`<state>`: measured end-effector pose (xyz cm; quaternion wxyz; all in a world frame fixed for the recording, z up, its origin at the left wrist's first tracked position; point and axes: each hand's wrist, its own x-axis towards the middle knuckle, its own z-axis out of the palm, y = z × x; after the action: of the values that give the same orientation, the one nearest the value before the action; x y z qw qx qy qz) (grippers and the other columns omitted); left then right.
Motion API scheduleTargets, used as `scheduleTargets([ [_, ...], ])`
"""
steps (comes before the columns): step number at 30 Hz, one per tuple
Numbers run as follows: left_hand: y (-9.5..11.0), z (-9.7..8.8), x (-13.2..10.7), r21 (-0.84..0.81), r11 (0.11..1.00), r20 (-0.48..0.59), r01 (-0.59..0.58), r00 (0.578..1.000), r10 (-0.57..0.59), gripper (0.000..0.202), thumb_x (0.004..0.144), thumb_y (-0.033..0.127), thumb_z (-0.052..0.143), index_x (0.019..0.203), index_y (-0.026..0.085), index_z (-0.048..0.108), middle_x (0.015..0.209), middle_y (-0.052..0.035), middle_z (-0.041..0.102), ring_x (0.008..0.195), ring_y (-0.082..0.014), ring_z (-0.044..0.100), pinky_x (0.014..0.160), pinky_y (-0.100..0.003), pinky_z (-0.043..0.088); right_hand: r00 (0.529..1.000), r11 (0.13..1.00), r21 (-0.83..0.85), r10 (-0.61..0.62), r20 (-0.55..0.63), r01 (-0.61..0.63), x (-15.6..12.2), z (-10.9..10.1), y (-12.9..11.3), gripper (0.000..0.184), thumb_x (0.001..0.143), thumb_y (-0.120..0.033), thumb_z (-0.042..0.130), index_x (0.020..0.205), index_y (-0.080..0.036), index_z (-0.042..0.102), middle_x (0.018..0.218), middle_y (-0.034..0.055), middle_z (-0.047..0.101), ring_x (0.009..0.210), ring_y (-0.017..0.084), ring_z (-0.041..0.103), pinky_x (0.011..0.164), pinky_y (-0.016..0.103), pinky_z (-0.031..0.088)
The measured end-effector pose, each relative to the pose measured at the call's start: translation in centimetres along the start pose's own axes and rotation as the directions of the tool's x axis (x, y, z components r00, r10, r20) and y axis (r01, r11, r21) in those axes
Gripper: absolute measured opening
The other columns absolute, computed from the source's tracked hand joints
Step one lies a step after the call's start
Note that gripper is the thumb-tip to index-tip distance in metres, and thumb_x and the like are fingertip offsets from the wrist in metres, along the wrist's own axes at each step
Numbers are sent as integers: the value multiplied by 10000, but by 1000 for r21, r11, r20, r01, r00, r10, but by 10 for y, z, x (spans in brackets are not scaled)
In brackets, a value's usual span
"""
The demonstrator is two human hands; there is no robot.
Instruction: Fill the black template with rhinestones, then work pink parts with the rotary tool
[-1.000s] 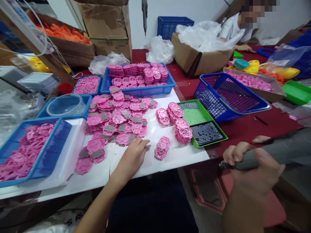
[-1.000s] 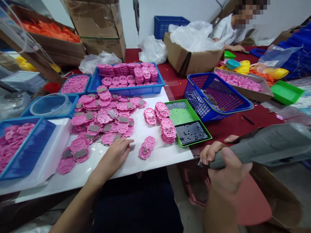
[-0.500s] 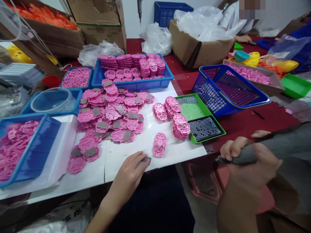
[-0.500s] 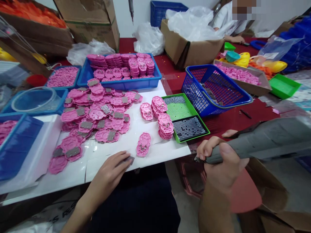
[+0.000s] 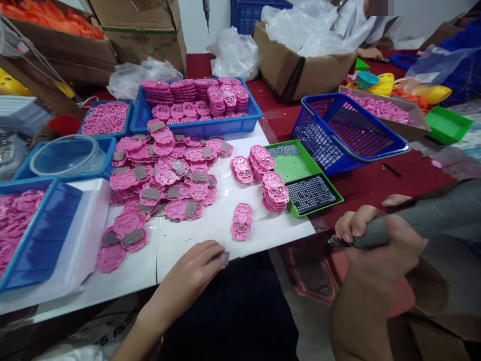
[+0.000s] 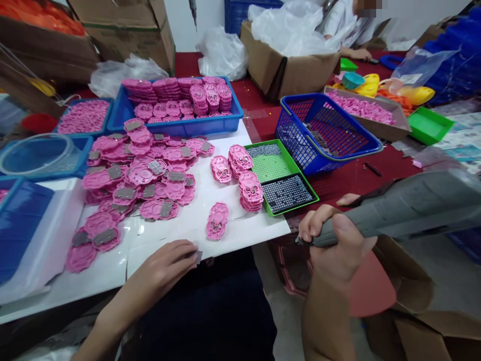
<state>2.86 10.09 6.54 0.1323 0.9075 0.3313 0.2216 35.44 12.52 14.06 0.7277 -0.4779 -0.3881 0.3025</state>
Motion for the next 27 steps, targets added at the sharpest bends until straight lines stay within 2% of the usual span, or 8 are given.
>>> scheduleTargets([
  [3,2,1,-4,-38,999,11,37,999,-37,199,1007,155,536,1167,173,654,1135,-105,703,1100,-238,643,913,-386,571,1000,1000,8,3,-6,-3,1,-1,1,283,656,-291,587,930,-275,518,415,-94,480,298,144,346,324,290,328],
  [6,2,1,1,-150,985,1,91,996,-92,252,1003,163,557,1245,195,618,1128,-96,698,1075,-222,641,915,-380,564,1000,1000,19,9,-3,-9,1,1,2,290,653,-299,610,929,-272,523,413,-90,479,291,146,348,319,294,326],
  [10,-2,5,30,-241,967,-148,87,981,-125,290,996,176,578,1280,222,619,1133,-102,692,1058,-221,637,893,-388,562,1000,999,41,3,11,-3,0,6,3,278,667,-310,617,927,-269,525,414,-86,481,299,143,354,323,286,327],
  [12,-6,7,50,-246,967,-163,60,981,-102,251,994,173,579,1229,215,656,1133,-107,692,1065,-224,633,895,-391,561,1000,999,52,5,29,-7,-1,8,3,266,682,-299,616,933,-268,531,419,-82,488,311,146,367,332,285,328],
  [16,-19,7,79,-186,980,8,69,998,-68,180,992,162,570,1100,181,713,1087,-110,694,1027,-223,637,881,-382,561,997,997,73,-6,72,0,-3,7,3,229,720,-285,588,947,-280,553,429,-76,497,313,148,362,336,294,311],
  [20,-23,4,86,-189,976,147,106,986,-79,162,988,177,583,1038,205,735,1060,-82,686,993,-202,640,858,-339,557,997,995,98,-17,79,9,-2,3,5,225,726,-267,610,948,-281,576,436,-70,506,328,143,370,354,294,320],
  [23,-20,3,84,-221,970,158,106,985,-71,165,988,179,583,986,212,745,1053,-74,687,995,-194,646,851,-316,558,998,996,87,-9,58,4,-1,1,8,211,735,-266,607,942,-289,577,436,-72,504,327,154,377,358,304,330],
  [27,-20,5,81,-228,970,122,83,991,-56,197,995,171,561,1036,222,746,1109,-77,696,1010,-192,666,853,-309,574,998,996,88,-20,55,15,1,2,13,201,760,-308,599,956,-291,562,448,-87,496,312,151,376,330,296,327],
])
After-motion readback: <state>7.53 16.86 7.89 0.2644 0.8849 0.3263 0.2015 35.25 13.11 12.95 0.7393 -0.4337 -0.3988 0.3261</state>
